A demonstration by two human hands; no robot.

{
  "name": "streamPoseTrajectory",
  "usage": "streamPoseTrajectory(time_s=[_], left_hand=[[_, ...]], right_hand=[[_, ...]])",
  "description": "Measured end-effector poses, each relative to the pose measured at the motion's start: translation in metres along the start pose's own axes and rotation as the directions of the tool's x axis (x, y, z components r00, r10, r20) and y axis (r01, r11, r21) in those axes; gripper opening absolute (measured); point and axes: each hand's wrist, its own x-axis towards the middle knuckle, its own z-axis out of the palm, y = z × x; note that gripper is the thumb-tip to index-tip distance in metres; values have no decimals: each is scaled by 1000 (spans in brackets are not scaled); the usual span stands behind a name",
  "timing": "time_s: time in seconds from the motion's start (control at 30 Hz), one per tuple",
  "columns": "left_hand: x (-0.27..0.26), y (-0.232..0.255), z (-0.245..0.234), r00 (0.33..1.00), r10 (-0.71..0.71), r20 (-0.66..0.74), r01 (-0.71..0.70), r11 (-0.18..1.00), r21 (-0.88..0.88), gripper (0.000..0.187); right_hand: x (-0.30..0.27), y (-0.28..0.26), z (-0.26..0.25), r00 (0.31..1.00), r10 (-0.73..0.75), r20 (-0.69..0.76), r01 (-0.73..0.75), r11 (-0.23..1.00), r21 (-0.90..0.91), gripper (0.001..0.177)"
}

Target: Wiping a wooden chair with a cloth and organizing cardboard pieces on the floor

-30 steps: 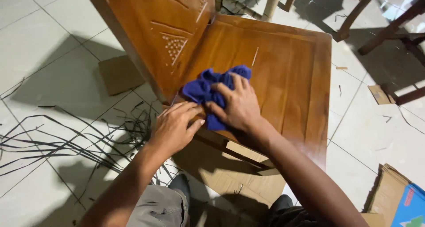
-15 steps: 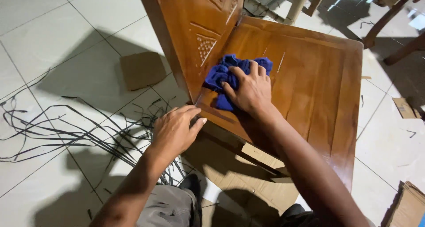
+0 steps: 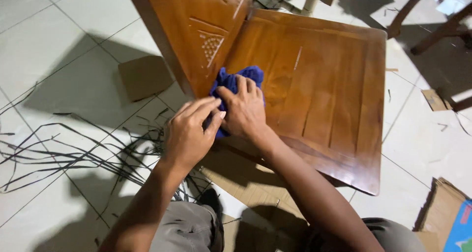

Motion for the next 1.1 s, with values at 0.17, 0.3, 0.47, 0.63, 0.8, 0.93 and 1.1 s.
streamPoseTrajectory(time_s=[0.17,0.3,0.47,0.63,0.8,0.93,1.1], left_hand=[[5,12,25,987,159,-28,-161,986,-42,41],[5,21,52,975,220,-5,-220,972,-80,49],[8,32,80,965,246,95,-233,964,-127,53],[8,47,113,937,265,226,-241,962,-127,56],[6,71,144,885,292,363,-243,954,-173,59],[1,82,172,842,330,428,-274,943,-188,60],[-1,83,183,835,302,459,-270,953,-137,62]], right_hand=[[-31,3,2,999,-41,-5,41,998,42,58],[-59,9,-24,998,-60,9,59,990,131,49],[-100,40,-68,1000,-15,22,15,1000,17,51],[-144,78,-97,997,75,-34,-77,995,-59,50],[-190,102,-124,965,259,-45,-262,957,-124,52],[-213,113,-121,941,329,-83,-338,929,-147,52],[-210,119,-120,943,322,-89,-330,940,-91,49]])
